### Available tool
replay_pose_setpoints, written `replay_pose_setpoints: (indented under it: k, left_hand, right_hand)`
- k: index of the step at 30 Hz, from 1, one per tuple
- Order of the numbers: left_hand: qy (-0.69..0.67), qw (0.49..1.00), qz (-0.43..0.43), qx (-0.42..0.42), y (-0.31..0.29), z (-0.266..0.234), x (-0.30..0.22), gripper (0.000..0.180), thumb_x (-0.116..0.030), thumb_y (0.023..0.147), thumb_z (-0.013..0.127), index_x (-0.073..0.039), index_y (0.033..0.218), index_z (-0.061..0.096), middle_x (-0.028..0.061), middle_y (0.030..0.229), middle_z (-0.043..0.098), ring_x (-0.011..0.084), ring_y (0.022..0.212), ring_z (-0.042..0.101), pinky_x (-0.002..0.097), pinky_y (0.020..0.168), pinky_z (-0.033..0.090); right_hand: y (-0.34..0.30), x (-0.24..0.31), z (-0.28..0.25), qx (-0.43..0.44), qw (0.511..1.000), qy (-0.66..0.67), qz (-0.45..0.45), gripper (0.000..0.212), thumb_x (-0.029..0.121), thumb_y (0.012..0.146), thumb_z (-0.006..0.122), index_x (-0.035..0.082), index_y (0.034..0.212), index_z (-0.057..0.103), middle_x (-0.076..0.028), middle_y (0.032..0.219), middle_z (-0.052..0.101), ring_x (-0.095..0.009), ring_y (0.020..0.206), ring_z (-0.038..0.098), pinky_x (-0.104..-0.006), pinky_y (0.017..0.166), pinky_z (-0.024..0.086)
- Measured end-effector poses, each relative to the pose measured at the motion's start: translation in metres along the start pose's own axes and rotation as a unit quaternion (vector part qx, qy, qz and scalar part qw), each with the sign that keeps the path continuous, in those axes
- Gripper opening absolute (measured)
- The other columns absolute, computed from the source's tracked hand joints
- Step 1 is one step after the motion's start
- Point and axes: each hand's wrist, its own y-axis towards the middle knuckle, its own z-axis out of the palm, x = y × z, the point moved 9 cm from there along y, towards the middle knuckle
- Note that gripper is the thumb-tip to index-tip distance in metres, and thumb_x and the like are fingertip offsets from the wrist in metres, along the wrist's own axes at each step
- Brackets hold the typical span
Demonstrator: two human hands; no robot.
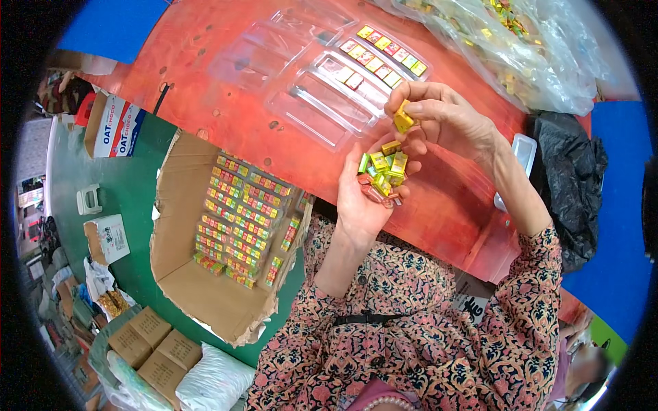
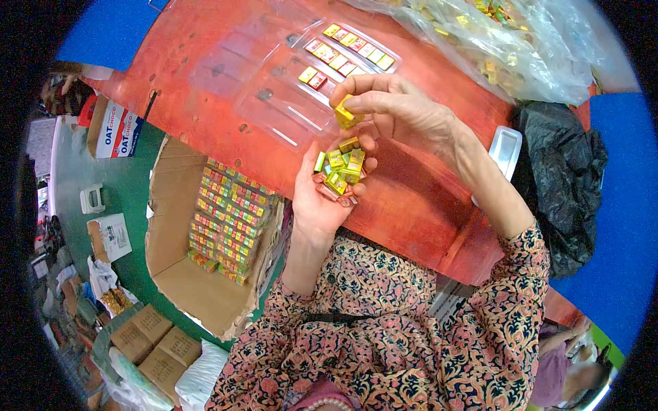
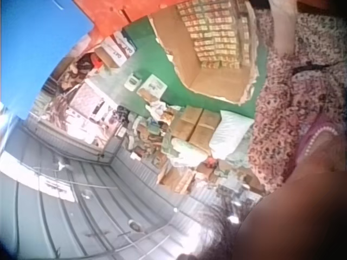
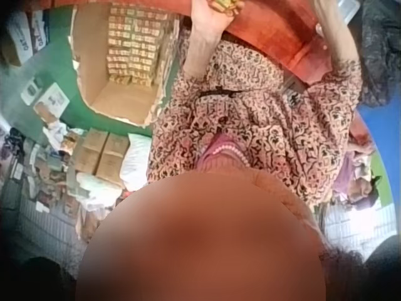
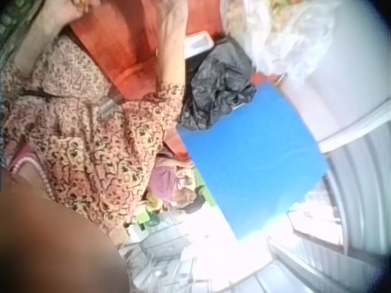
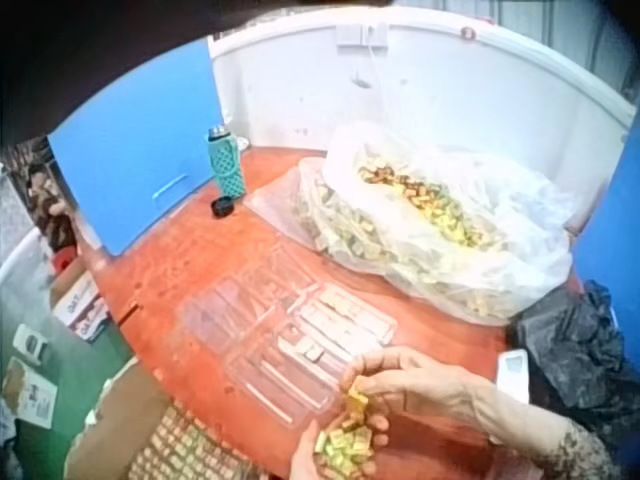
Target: Arranging and sorting small packaged cube-shaped items into rows on a workspace.
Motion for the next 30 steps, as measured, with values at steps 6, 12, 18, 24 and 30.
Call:
replay_pose_setpoints:
  k: [6,12,18,24,30]
  left_hand:
    - [0.074,0.997,0.006,-0.011,0.001,-0.009,0.000,0.053,-0.050,0.091,0.029,-0.008,0.116,0.050,0.0083,0.109,0.059,0.0237,0.091,0.061,0.0348,0.051,0.052]
    - [0.074,0.995,0.029,-0.053,-0.003,-0.017,-0.002,0.046,-0.057,0.090,0.029,-0.022,0.113,0.048,0.0001,0.098,0.058,0.0184,0.084,0.059,0.0379,0.047,0.051]
    - [0.074,0.996,0.018,-0.050,-0.003,-0.009,0.000,0.054,-0.058,0.089,0.026,-0.016,0.114,0.048,0.0049,0.101,0.060,0.0205,0.084,0.061,0.0332,0.046,0.050]
    - [0.111,0.993,-0.022,0.019,-0.001,0.003,0.002,0.070,-0.060,0.089,0.021,-0.003,0.120,0.047,0.0165,0.107,0.059,0.0214,0.085,0.061,0.0278,0.048,0.049]
    - [0.081,0.996,-0.039,0.025,0.001,0.002,0.005,0.067,-0.057,0.091,0.023,-0.002,0.121,0.047,0.0170,0.109,0.058,0.0205,0.086,0.061,0.0258,0.049,0.047]
  right_hand:
    - [0.008,-0.015,0.011,-0.011,0.950,-0.309,-0.029,0.016,0.016,0.084,0.058,0.001,0.081,0.061,-0.004,0.079,0.059,-0.006,0.067,0.054,-0.0206,0.057,0.044]
    - [0.011,-0.013,0.038,0.000,0.783,-0.615,-0.095,0.021,0.015,0.072,0.063,-0.001,0.085,0.059,-0.016,0.078,0.059,-0.028,0.074,0.057,-0.0377,0.068,0.044]
    - [0.014,-0.016,0.034,0.066,0.842,-0.535,-0.023,0.021,0.017,0.075,0.063,-0.001,0.084,0.059,-0.012,0.071,0.058,-0.022,0.068,0.056,-0.0342,0.063,0.043]
    - [0.033,0.025,-0.005,-0.072,0.825,-0.550,-0.108,0.022,0.018,0.075,0.064,-0.002,0.084,0.059,-0.009,0.066,0.056,-0.018,0.062,0.055,-0.0320,0.058,0.043]
    - [0.043,0.024,-0.017,-0.125,0.656,-0.690,-0.279,0.017,0.015,0.076,0.063,0.004,0.087,0.059,-0.010,0.078,0.056,-0.025,0.071,0.057,-0.0356,0.061,0.044]
